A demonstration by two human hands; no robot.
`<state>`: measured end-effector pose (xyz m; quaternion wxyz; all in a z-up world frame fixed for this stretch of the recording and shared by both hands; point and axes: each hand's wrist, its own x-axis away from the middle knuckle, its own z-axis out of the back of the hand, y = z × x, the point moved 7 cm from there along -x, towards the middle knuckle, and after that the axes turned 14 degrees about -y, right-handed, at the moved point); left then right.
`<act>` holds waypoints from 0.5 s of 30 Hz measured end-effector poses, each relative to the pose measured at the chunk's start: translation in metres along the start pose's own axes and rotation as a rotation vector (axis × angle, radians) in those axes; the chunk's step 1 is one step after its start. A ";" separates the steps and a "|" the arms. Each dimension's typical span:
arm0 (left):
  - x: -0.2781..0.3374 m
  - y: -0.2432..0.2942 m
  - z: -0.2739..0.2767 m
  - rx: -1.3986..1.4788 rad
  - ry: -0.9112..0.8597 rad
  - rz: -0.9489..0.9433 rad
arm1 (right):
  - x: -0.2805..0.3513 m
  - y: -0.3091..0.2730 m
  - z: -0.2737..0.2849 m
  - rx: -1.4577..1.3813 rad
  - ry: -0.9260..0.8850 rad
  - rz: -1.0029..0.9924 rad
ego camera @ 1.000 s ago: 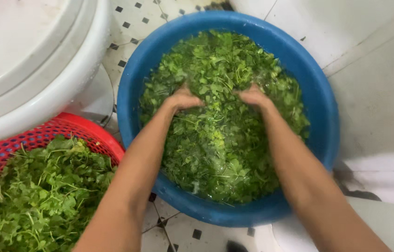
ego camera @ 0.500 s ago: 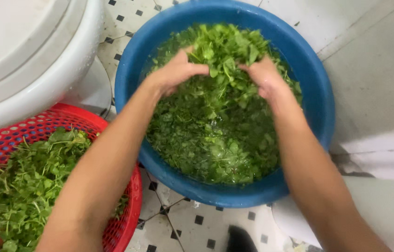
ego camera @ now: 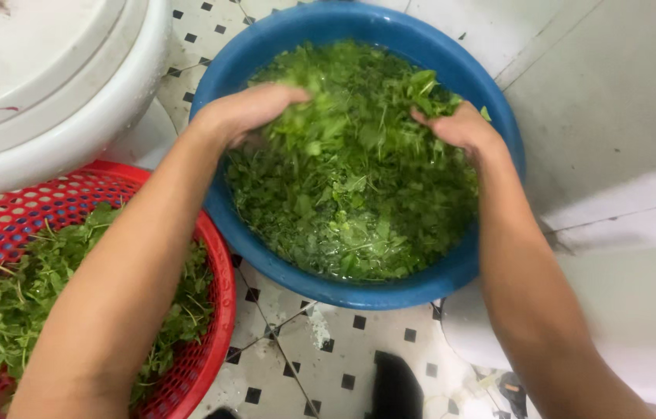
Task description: The person washes leafy green vegetables by transferring them from a red colander into a blue basin of water, agitating them by hand, and then lifting them out to place back into the colander. This cycle repeats multiple times.
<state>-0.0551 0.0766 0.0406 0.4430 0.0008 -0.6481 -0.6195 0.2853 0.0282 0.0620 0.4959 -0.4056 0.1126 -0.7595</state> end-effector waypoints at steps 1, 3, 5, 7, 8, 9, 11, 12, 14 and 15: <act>-0.006 -0.010 0.002 -0.035 -0.065 -0.044 | -0.003 0.011 0.004 0.065 0.008 -0.064; -0.020 -0.033 0.004 -0.270 0.011 -0.025 | -0.013 0.030 -0.002 0.181 -0.028 -0.136; -0.029 -0.051 0.006 -0.381 0.137 0.087 | -0.028 0.050 -0.024 0.284 -0.114 -0.160; -0.036 -0.077 -0.030 -0.204 0.114 0.184 | -0.050 0.066 -0.056 0.407 -0.198 -0.087; -0.042 -0.079 -0.046 -0.244 0.091 0.224 | -0.065 0.074 -0.074 0.467 -0.238 -0.051; -0.050 -0.080 -0.061 -0.283 0.068 0.263 | -0.082 0.081 -0.094 0.527 -0.279 -0.014; -0.071 -0.079 -0.085 -0.351 0.051 0.249 | -0.121 0.094 -0.131 0.651 -0.361 0.061; -0.082 -0.083 -0.092 -0.380 0.041 0.244 | -0.141 0.103 -0.149 0.867 -0.394 0.035; -0.111 -0.093 -0.089 -0.453 0.089 0.270 | -0.166 0.122 -0.176 1.297 -0.454 -0.022; -0.128 -0.098 -0.088 -0.492 0.111 0.281 | -0.170 0.127 -0.185 1.100 -0.449 -0.004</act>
